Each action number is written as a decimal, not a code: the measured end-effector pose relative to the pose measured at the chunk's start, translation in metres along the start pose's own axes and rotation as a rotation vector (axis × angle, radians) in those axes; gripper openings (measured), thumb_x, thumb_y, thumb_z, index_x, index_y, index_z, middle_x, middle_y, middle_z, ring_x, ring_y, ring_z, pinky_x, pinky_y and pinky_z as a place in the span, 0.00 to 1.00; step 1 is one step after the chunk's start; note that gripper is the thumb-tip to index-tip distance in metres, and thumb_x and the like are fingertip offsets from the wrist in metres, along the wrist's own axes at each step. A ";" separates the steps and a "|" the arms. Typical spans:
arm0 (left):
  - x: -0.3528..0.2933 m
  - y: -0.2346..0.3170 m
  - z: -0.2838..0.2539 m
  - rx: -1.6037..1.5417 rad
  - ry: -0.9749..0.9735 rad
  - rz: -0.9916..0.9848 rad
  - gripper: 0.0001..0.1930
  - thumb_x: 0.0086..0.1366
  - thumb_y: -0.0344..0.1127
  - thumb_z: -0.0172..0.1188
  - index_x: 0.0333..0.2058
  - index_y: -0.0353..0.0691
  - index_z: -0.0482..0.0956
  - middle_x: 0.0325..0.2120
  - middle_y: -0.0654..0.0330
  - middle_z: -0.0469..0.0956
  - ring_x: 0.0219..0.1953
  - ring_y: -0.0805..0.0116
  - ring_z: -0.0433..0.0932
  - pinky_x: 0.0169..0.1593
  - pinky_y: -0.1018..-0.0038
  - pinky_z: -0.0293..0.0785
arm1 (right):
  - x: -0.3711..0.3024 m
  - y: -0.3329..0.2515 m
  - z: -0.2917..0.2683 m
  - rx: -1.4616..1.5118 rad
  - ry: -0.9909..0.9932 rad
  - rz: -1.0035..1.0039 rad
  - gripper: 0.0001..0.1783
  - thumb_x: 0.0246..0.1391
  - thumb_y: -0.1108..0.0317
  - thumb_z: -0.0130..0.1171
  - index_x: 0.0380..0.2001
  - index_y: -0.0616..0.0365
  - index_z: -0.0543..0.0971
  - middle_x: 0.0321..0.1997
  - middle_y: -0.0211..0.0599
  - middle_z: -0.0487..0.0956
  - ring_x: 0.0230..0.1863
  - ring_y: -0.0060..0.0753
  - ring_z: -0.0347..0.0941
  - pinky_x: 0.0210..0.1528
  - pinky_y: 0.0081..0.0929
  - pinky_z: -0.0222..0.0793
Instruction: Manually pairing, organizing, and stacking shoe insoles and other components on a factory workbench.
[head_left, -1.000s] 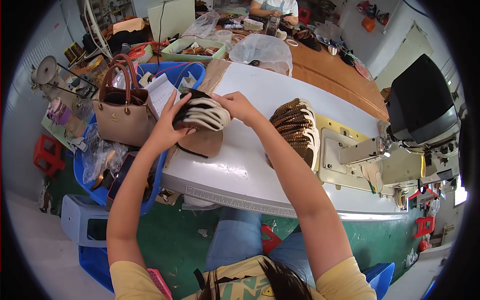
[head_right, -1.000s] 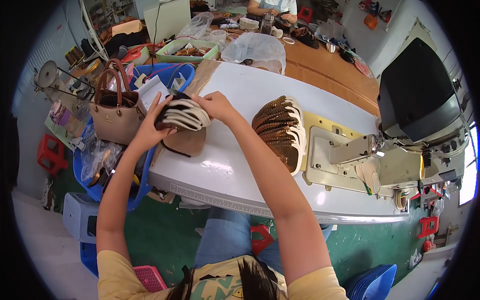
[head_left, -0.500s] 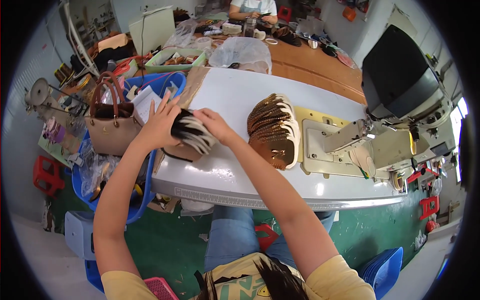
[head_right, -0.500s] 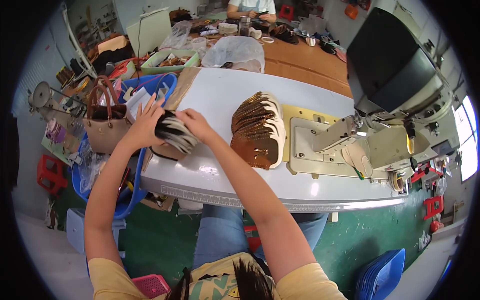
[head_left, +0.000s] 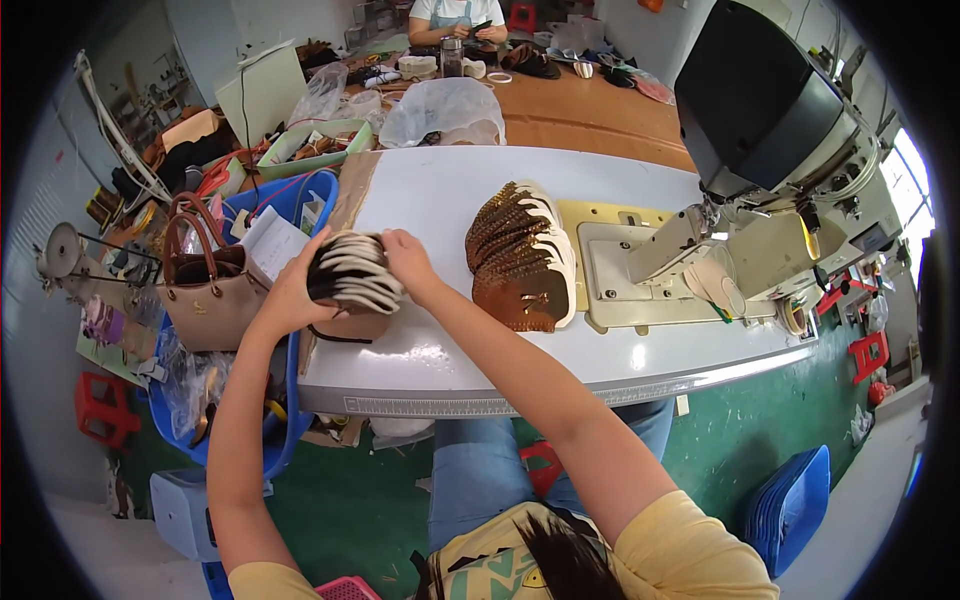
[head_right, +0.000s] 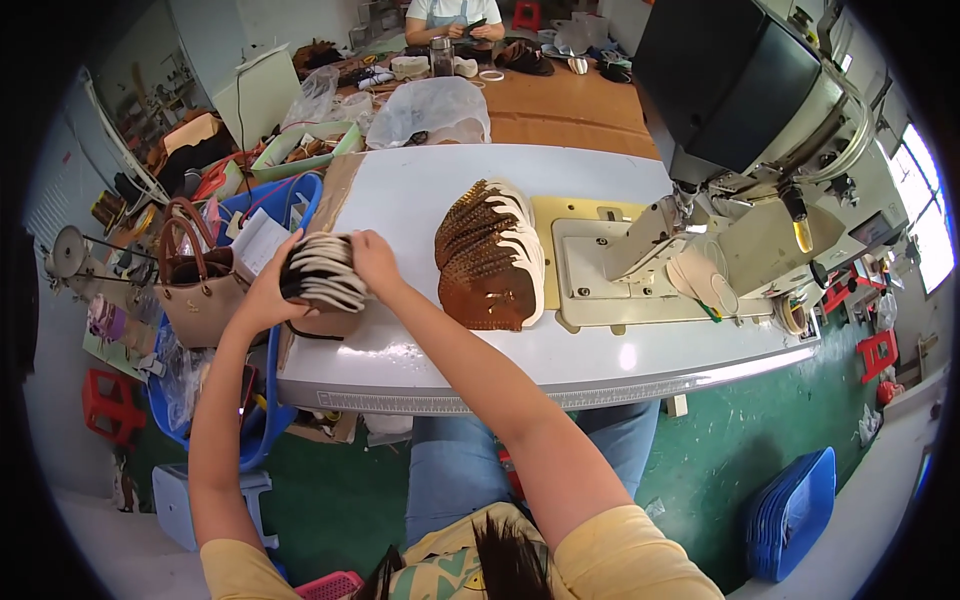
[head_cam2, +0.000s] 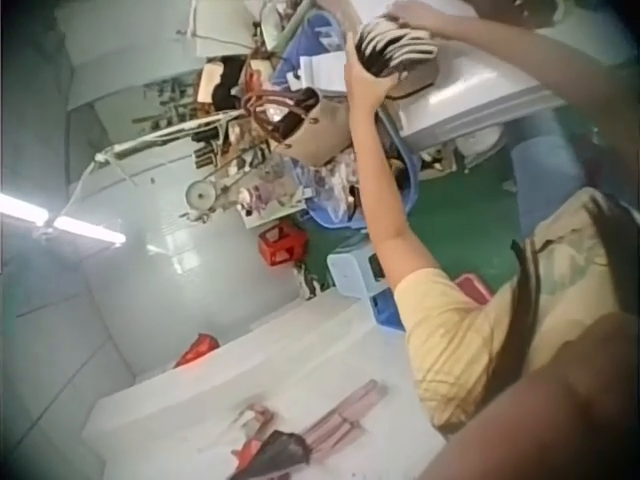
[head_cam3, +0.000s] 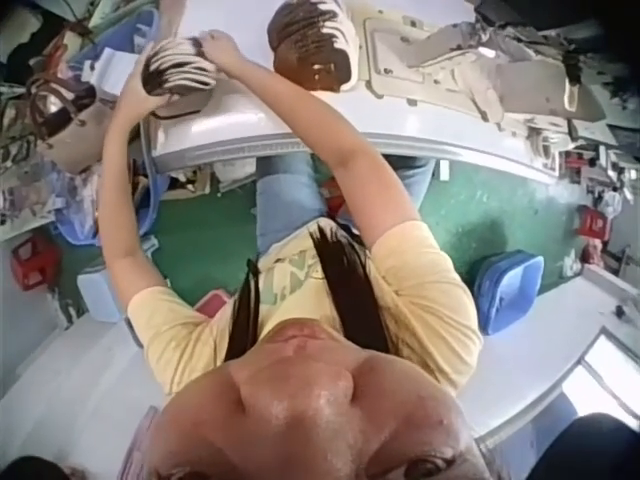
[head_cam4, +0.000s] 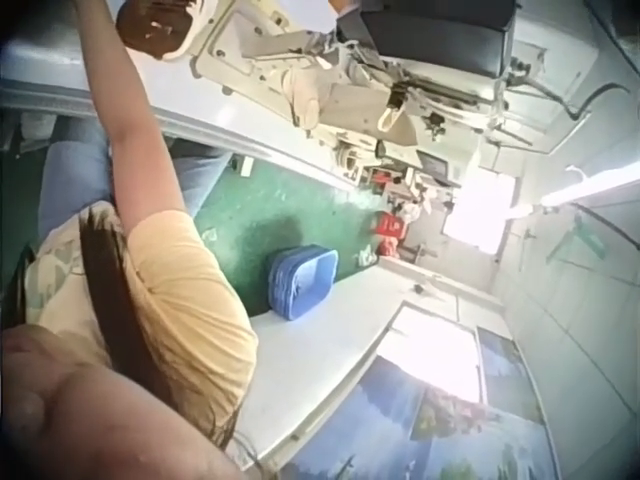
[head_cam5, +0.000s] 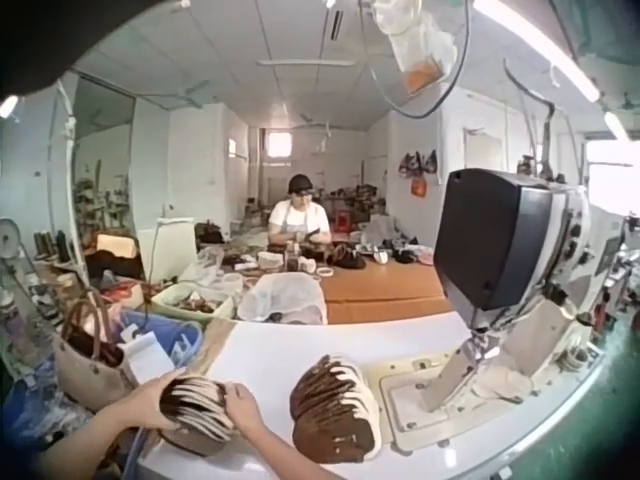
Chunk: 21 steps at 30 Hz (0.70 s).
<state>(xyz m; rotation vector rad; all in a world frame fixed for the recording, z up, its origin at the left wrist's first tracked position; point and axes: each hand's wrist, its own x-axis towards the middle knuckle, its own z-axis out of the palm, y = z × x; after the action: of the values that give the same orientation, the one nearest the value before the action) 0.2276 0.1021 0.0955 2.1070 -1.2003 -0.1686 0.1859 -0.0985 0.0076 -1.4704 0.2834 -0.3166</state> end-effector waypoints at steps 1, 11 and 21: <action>0.003 -0.006 0.000 0.000 0.000 -0.002 0.57 0.36 0.33 0.76 0.67 0.50 0.52 0.52 0.48 0.72 0.56 0.49 0.70 0.58 0.62 0.66 | 0.004 0.010 -0.004 -0.129 0.218 -0.055 0.18 0.61 0.60 0.48 0.40 0.64 0.77 0.34 0.40 0.78 0.37 0.30 0.73 0.44 0.27 0.69; 0.011 -0.058 0.011 -0.365 0.421 -0.079 0.43 0.48 0.35 0.73 0.59 0.37 0.57 0.51 0.52 0.71 0.52 0.62 0.72 0.55 0.70 0.69 | -0.056 -0.026 0.031 -1.063 0.062 -0.200 0.29 0.42 0.55 0.66 0.40 0.70 0.75 0.37 0.49 0.77 0.48 0.52 0.69 0.49 0.41 0.69; 0.006 -0.032 0.041 0.059 0.599 -0.072 0.45 0.45 0.39 0.74 0.61 0.39 0.59 0.54 0.49 0.69 0.56 0.54 0.70 0.58 0.65 0.67 | -0.034 -0.019 0.050 -0.788 0.096 0.134 0.25 0.36 0.65 0.68 0.39 0.64 0.74 0.41 0.54 0.79 0.45 0.54 0.77 0.46 0.42 0.75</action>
<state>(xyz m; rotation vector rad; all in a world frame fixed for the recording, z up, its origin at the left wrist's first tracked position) 0.2356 0.0872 0.0458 2.0370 -0.7748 0.4432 0.1729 -0.0410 0.0304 -2.1986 0.6286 -0.1680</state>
